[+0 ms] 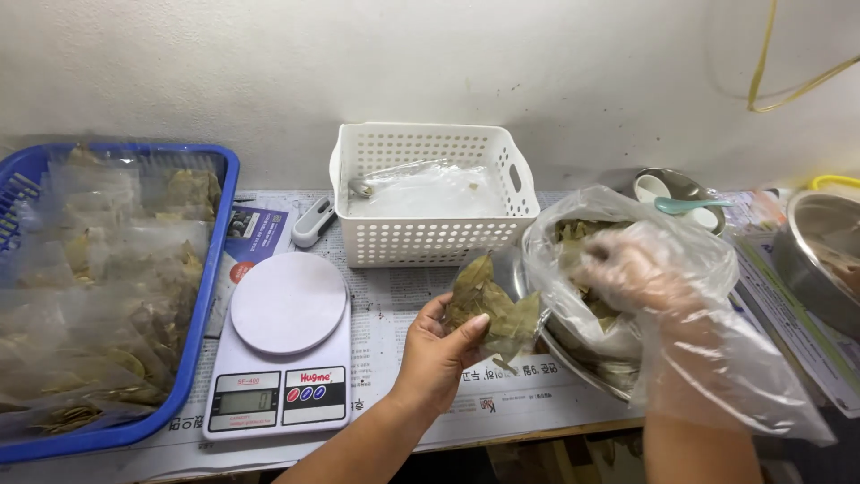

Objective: Packaging dried leaves into small plastic bags and weighing them on a digital scale

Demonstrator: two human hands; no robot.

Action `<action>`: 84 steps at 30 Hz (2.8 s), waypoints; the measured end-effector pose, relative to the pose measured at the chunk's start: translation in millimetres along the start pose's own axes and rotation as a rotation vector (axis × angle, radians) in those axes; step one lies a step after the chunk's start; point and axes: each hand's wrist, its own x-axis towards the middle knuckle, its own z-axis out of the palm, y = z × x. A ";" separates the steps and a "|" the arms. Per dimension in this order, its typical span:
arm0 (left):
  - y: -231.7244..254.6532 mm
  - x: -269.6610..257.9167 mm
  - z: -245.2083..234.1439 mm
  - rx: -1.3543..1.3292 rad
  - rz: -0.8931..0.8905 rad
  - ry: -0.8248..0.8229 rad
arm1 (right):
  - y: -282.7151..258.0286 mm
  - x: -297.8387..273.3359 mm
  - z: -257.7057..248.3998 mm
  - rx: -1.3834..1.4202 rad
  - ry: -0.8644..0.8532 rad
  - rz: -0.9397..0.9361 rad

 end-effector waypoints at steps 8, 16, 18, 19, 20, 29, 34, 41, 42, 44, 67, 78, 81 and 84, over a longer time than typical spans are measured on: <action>6.3 12.4 6.9 0.092 0.156 -0.046 | 2.8 1.4 20.5 0.233 -0.114 0.071; -0.3 12.7 -5.7 0.100 0.091 -0.034 | 32.3 -30.3 4.1 0.724 0.189 -0.129; -4.4 15.9 -10.7 0.105 0.067 -0.020 | 48.2 -24.9 14.6 0.802 0.285 -0.224; -8.5 18.4 -14.2 0.112 0.059 -0.052 | 57.8 -17.0 23.3 0.790 0.327 -0.261; -12.7 20.9 -17.6 0.119 0.052 -0.084 | 67.7 -9.0 32.1 0.777 0.369 -0.298; -10.8 21.1 -22.4 0.160 0.037 -0.251 | 29.2 -12.2 31.1 0.851 0.312 -0.721; -6.7 15.6 -16.6 0.188 0.086 -0.239 | 25.8 -22.1 19.7 0.694 0.271 -0.711; -7.0 15.0 -18.2 0.160 0.268 -0.335 | 26.5 -9.0 24.9 0.638 0.088 -0.709; -6.3 15.1 -18.1 0.160 0.269 -0.334 | 26.2 -10.1 21.7 0.638 0.088 -0.709; -5.6 14.0 -18.4 0.217 0.298 -0.332 | 25.2 -12.1 15.4 0.588 0.035 -0.742; -12.0 21.5 -21.0 0.084 0.173 -0.204 | 13.7 -29.5 11.1 0.393 0.337 -0.482; 70.1 -59.2 -36.4 0.106 0.564 -0.116 | -73.3 -16.2 38.9 0.468 0.196 -0.929; 100.9 -100.5 -65.5 0.528 1.152 0.107 | -139.2 -7.6 47.8 0.577 0.122 -0.909; 128.5 -133.8 -95.1 0.545 1.482 0.213 | -201.6 7.1 72.1 0.702 0.087 -1.002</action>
